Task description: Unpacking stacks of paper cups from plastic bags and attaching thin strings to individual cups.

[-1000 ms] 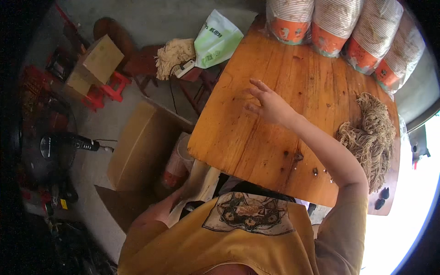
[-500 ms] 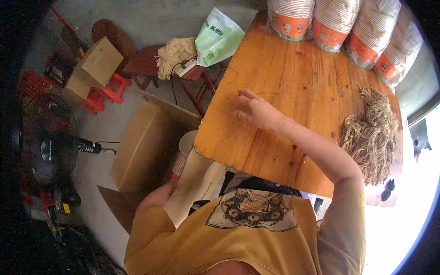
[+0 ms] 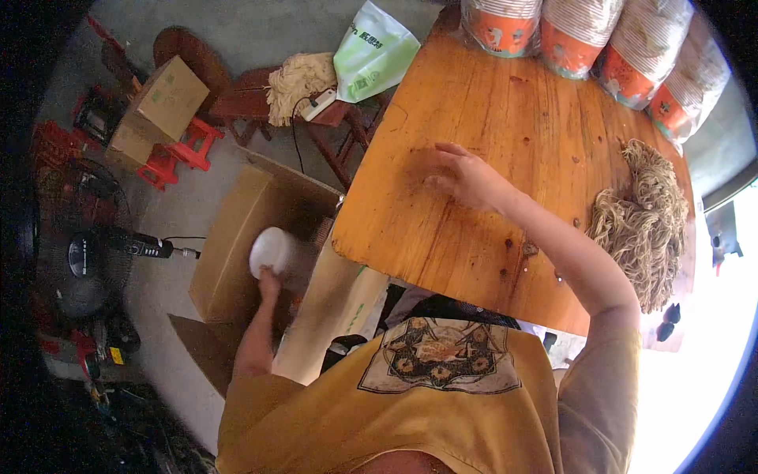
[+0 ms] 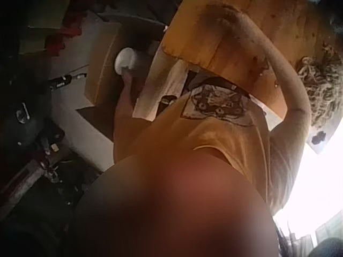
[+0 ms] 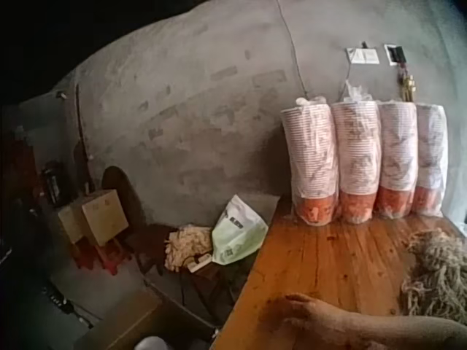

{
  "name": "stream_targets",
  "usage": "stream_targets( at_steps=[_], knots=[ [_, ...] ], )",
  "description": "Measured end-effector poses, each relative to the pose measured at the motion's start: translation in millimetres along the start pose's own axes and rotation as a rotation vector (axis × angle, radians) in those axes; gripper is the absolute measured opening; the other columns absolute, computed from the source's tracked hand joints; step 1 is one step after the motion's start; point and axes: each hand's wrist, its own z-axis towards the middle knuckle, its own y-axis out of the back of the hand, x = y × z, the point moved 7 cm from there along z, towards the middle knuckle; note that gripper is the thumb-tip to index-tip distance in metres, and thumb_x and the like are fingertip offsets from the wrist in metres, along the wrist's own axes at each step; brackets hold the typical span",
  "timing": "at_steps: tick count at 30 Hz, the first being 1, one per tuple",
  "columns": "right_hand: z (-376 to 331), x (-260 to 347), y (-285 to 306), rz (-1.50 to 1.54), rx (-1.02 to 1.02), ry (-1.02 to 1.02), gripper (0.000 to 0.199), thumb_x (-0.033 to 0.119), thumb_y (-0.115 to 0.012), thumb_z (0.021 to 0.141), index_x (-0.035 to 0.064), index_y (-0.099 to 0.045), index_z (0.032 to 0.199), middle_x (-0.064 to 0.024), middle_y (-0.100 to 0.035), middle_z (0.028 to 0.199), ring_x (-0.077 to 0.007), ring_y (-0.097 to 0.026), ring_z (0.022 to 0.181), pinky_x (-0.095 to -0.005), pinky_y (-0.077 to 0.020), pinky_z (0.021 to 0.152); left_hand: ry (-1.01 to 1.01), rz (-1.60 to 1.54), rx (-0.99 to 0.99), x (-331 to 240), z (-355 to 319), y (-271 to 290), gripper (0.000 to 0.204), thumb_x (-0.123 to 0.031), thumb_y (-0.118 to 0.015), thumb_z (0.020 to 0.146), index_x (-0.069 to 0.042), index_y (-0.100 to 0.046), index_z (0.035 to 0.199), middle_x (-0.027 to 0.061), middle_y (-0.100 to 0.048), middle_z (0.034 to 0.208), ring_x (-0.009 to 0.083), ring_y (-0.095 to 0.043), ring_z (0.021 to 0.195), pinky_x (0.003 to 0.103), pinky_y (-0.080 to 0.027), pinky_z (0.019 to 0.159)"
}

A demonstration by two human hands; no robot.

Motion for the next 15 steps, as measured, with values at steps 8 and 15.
stream_targets(
  at_steps=[8, 15],
  knots=[
    [3, 4, 4, 0.035, -0.005, 0.007, 0.039, 0.026, -0.059, 0.091, 0.0036, -0.055, 0.122, -0.0155, -0.038, 0.141, -0.0302, -0.05, 0.12, -0.0373, -0.0451, 0.096, -0.194, -0.013, -0.442, -19, 34, 243, 0.041, -0.013, -0.061, 0.084, 0.004, -0.053, 0.12, 0.0264, -0.046, 0.132, 0.0371, -0.04, 0.128, 0.043, -0.029, 0.108],
    [11, 21, 11, 0.1, 0.031, -0.03, 0.043, 0.027, -0.061, 0.09, 0.0064, -0.053, 0.126, -0.0143, -0.043, 0.137, -0.0245, -0.052, 0.117, -0.0347, -0.0463, 0.093, -0.557, 0.412, -0.83, -248, -27, 499, 0.037, -0.021, -0.056, 0.092, 0.004, -0.054, 0.119, 0.0211, -0.052, 0.124, 0.0319, -0.046, 0.12, 0.037, -0.032, 0.104]
  ],
)
